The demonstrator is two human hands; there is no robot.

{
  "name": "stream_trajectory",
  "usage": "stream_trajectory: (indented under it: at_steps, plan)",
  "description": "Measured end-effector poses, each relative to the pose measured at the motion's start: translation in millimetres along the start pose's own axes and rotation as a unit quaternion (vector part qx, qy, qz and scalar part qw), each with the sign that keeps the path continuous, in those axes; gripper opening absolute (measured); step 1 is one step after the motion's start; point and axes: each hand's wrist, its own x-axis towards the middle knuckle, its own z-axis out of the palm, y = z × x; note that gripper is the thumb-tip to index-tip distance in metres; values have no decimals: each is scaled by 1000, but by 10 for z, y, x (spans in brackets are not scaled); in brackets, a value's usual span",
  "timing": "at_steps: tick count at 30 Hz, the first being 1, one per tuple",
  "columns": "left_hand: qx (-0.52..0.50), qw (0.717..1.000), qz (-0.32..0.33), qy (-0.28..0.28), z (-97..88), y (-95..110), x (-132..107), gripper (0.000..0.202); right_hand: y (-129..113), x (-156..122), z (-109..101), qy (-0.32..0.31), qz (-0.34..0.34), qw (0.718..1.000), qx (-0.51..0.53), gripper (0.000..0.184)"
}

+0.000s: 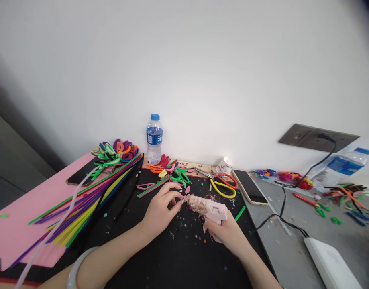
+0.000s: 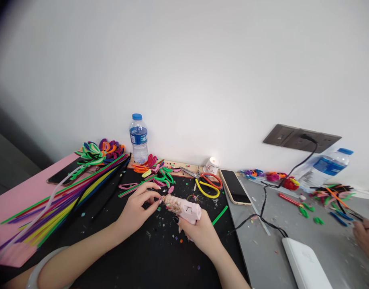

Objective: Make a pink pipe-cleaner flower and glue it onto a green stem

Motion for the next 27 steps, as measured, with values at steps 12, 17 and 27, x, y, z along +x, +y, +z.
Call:
stream_trajectory:
  at_steps: [12, 17, 27]
  plan:
    - [29, 999, 4, -18, -13, -13, -17, 9, 7, 0, 10, 3, -1, 1000, -11, 42]
    - [40, 999, 11, -20, -19, -9, -20, 9, -46, -9, 0, -5, 1, 1000, -8, 42]
    - [66, 997, 18, -23, -23, -5, -25, 8, -9, -6, -7, -4, 3, 1000, -28, 36]
